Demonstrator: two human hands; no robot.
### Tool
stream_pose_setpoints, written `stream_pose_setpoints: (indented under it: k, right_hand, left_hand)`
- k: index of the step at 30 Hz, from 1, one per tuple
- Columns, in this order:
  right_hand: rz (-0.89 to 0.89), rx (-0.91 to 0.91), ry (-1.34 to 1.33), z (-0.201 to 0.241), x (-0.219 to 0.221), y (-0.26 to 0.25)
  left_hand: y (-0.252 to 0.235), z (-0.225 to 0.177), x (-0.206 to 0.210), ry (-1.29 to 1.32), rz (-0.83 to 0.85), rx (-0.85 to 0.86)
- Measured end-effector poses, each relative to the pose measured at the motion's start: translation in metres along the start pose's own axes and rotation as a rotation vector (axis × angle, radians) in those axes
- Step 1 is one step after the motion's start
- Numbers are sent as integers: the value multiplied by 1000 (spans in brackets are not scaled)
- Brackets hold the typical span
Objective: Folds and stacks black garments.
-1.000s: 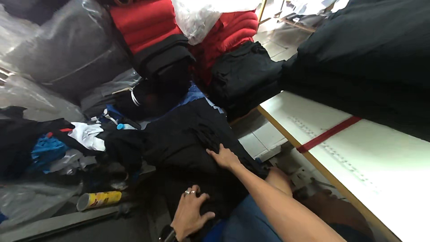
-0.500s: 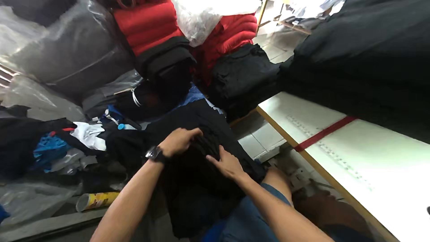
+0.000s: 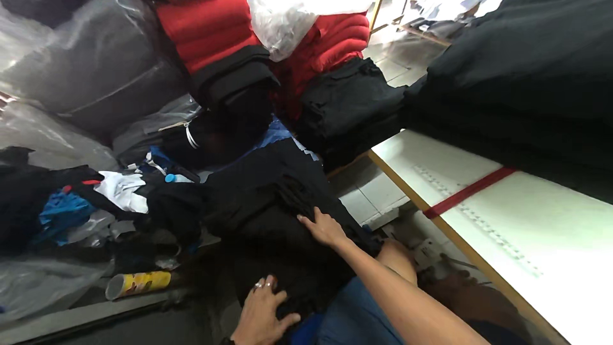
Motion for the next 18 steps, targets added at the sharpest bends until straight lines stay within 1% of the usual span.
stream_pose_setpoints:
  k: [2, 3, 4, 6, 7, 9, 11, 13, 14, 15, 16, 17, 18]
  right_hand:
    - [-11, -14, -3, -3, 2, 3]
    - [-14, -22, -3, -3, 4, 3]
    - [-13, -35, -7, -1, 4, 3]
    - [-15, -79, -23, 0, 3, 7]
    - [-23, -117, -23, 1, 3, 10]
    - [-63, -191, 22, 4, 2, 18]
    - [-135, -215, 87, 9, 3, 27]
    - [-175, -153, 126, 9, 3, 28]
    - [-162, -96, 133, 8, 2, 24]
    - [-138, -41, 129, 6, 0, 18]
    - [-113, 0, 122, 4, -1, 12]
    - [-90, 26, 120, 3, -2, 7]
    - [-71, 42, 120, 3, -2, 3]
  left_hand:
    - [19, 12, -2, -36, 219, -39]
    - [23, 12, -19, -65, 259, -14]
    - [22, 8, -46, -92, 271, 25]
    - [11, -9, -115, -151, 270, 78]
    - [1, -18, -151, -187, 239, 100]
    - [-31, -31, -209, -221, 175, 169]
    - [-79, -31, -237, -195, 128, 259]
    - [-130, -18, -237, -163, 62, 299]
    - [-149, -10, -231, -156, -2, 281]
    - [-161, -2, -225, -156, -111, 235]
    - [-163, 3, -220, -171, -275, 178]
    - [-151, 3, -215, -200, -479, 137]
    - [-129, -4, -207, -228, -680, 121]
Point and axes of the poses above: each hand's wrist, its own y-axis away from the middle knuckle, its own x-axis out of the palm, z = x × y, the point moved 9 cm from there along -y, towards the middle knuckle, and after that the axes turned 10 degrees about z, right-handed, at the moved point
